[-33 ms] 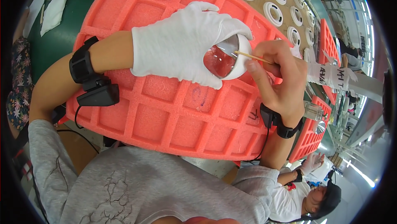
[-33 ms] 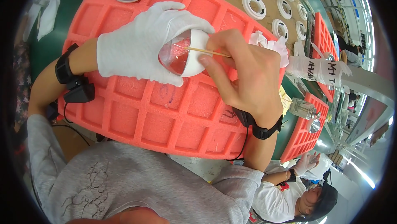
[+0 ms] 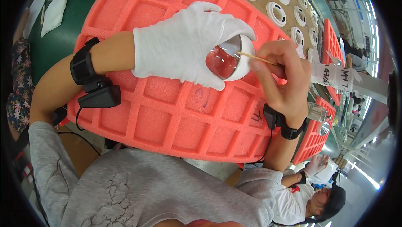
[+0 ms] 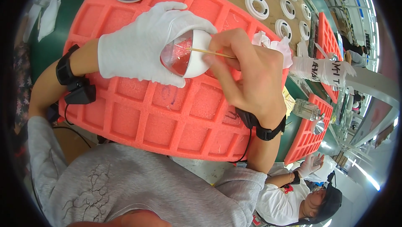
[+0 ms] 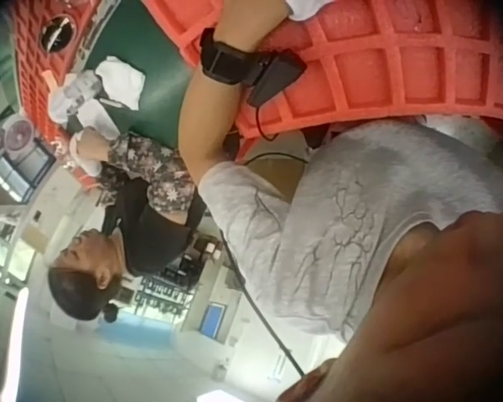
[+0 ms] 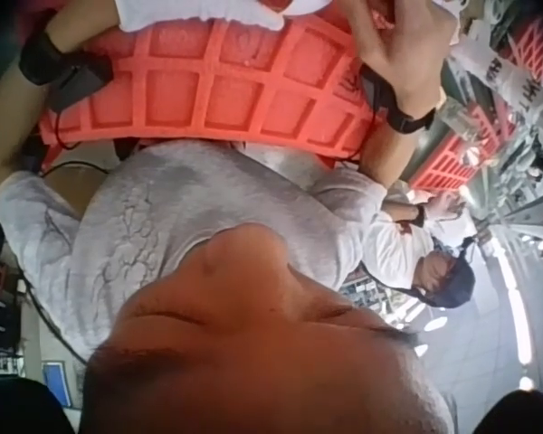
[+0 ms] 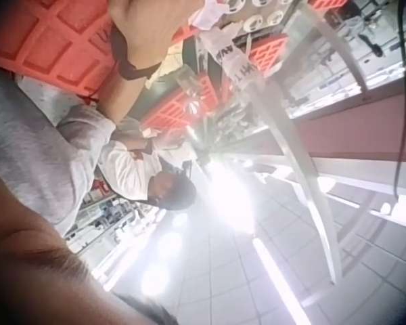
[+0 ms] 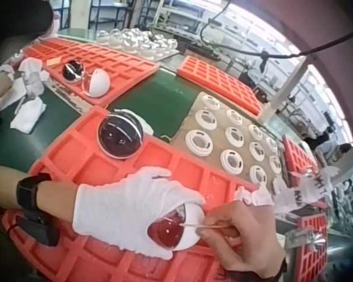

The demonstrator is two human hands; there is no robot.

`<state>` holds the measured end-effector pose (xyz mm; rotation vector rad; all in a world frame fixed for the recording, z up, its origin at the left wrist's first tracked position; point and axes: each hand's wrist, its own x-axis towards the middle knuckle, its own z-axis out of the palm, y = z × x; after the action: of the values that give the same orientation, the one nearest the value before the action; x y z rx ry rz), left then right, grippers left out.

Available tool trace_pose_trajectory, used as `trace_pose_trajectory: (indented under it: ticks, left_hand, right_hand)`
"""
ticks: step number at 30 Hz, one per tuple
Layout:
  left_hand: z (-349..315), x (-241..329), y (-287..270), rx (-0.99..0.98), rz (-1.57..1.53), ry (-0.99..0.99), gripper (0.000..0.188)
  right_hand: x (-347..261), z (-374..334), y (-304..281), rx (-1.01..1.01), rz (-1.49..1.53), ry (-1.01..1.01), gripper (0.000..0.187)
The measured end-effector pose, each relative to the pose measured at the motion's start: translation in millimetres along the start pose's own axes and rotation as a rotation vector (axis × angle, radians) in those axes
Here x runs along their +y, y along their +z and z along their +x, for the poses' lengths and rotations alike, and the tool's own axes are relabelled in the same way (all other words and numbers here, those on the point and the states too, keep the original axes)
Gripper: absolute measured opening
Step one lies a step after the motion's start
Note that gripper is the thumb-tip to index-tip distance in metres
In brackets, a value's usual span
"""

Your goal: The person wipes a white plastic base with a cloth, fits a clear plastic dome onto it, and uses a wooden stick to press around the seam. They then place the assembled camera unit into a red tray.

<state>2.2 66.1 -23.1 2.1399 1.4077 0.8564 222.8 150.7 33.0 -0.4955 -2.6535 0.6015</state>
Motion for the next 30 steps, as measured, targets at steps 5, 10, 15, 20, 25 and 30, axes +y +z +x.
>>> trace_pose_trajectory:
  ticks: [5, 10, 15, 20, 25, 30]
  left_hand:
    - [-0.7, 0.9, 0.4, 0.001, 0.043, 0.02, 0.085]
    - [0.1, 0.7, -0.1, -0.003, 0.043, 0.023, 0.084]
    - [0.8, 1.7, -2.0, -0.008, 0.041, 0.027, 0.083]
    - [0.9, 0.5, -1.4, -0.006, 0.054, 0.044, 0.082]
    - [-1.6, 0.3, 0.9, -0.007, 0.035, 0.024, 0.083]
    - [-0.9, 0.4, 0.5, -0.008, 0.022, -0.02, 0.084]
  right_hand:
    - [5.9, 0.0, -3.1, -0.014, 0.03, -0.052, 0.009]
    - [8.5, -0.5, -2.3, -0.007, 0.024, -0.044, 0.007]
    - [7.9, 0.7, -4.2, -0.024, -0.024, -0.068, 0.006]
    - [7.7, 1.7, -4.2, -0.015, -0.072, -0.134, 0.005]
    - [5.2, 0.3, -3.9, -0.029, -0.103, -0.111, 0.003]
    - [7.8, -0.9, -6.3, -0.061, -0.151, -0.098, 0.004]
